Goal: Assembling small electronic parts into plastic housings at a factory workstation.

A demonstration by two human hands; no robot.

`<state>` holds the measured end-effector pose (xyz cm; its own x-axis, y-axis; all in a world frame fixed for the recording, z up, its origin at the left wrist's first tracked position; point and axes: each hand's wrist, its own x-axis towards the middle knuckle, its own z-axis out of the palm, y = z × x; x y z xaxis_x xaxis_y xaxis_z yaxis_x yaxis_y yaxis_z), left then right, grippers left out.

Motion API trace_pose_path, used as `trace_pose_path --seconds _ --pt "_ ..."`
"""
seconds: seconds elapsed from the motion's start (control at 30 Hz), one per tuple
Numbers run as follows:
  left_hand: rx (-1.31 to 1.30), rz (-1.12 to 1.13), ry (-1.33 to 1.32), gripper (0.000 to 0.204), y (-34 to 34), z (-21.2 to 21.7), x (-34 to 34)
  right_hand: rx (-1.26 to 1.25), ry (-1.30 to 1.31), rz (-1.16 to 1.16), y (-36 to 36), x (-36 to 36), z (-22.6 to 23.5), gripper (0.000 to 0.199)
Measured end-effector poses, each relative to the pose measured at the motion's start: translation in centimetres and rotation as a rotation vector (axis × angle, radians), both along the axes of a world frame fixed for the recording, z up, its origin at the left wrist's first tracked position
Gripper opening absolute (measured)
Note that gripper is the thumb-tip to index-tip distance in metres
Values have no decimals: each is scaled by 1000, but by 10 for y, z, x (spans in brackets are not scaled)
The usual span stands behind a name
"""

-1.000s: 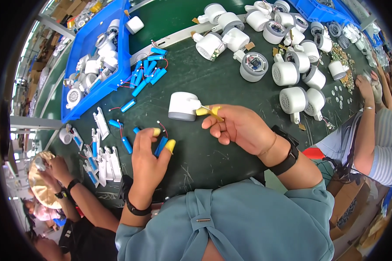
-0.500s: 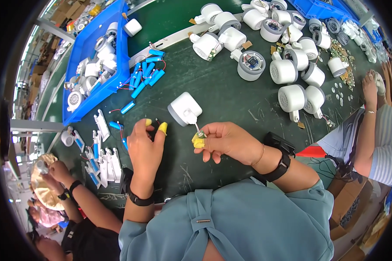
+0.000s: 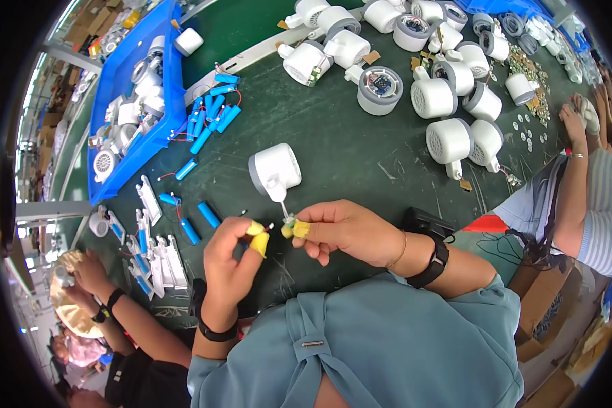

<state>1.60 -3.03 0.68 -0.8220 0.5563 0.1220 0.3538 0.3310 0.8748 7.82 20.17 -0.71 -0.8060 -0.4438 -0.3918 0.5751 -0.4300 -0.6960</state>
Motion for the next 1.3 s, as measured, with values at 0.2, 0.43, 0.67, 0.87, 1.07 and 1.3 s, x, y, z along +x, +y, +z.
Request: trace_pose_path --seconds 0.2,0.43,0.67,0.87,1.07,1.3 --pt "15 -125 470 34 5 -6 2 -29 -59 59 -3 -1 5 24" --pt "3 -129 534 38 4 -12 3 -74 -47 58 -7 -2 5 24" --pt "24 -207 741 34 1 -6 -1 -85 -63 96 -6 -2 5 23" --pt "-3 -254 801 33 0 -6 -3 -104 -107 129 -5 -4 7 21" --pt "-70 -334 941 27 0 1 -9 -152 -142 142 -5 -4 2 23" --pt "-83 -317 956 22 -1 -10 -6 -147 -128 157 -8 -5 2 22"
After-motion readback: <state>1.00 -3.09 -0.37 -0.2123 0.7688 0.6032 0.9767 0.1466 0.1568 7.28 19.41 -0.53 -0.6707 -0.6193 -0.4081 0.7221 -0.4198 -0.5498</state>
